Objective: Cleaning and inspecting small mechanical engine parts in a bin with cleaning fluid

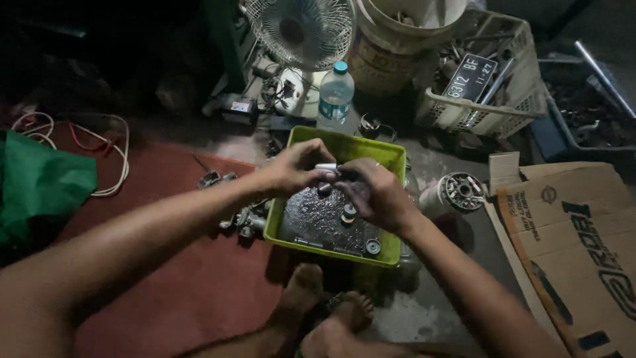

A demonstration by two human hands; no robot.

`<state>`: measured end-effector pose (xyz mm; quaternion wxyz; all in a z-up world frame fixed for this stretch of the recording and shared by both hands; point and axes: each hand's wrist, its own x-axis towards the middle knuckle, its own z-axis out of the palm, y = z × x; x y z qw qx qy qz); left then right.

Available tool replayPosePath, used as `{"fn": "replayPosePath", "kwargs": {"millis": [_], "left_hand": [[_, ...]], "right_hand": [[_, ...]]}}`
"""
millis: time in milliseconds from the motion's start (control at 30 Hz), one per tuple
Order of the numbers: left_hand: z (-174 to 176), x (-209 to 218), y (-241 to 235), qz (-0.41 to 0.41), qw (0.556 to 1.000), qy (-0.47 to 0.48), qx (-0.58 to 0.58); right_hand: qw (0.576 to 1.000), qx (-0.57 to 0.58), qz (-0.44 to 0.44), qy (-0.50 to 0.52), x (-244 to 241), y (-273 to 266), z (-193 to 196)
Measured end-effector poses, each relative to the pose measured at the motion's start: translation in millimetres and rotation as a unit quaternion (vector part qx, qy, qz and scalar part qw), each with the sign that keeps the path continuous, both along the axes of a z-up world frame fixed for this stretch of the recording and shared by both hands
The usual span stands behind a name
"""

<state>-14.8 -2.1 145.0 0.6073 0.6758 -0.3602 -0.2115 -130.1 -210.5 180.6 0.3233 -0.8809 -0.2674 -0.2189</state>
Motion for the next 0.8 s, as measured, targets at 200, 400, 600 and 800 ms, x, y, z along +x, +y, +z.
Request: {"fn": "replayPosePath", "kwargs": {"millis": [200,400,600,800], "left_hand": [[-34.6,5.6,-3.6,-0.014,0.998,0.06,-0.003],[-24.5,-1.6,-4.4,-0.002,0.973,-0.173,0.152],[-96.9,-0.8,-29.7,-0.084,0.936,-0.221,0.26],[-160.1,38.1,-41.9,0.009,0.993,0.111,-0.039]], "right_hand": [[0.966,-0.169,-0.03,-0.194,17.4,-9.2,-44.6],[0.941,0.193,-0.132,0.244,33.8,-3.0,-107.8],[0.649,0.452,-0.176,0.586,29.2,-41.1,-169.2],[0.978,0.037,-0.146,0.147,39.5,-18.2,-130.4]]}}
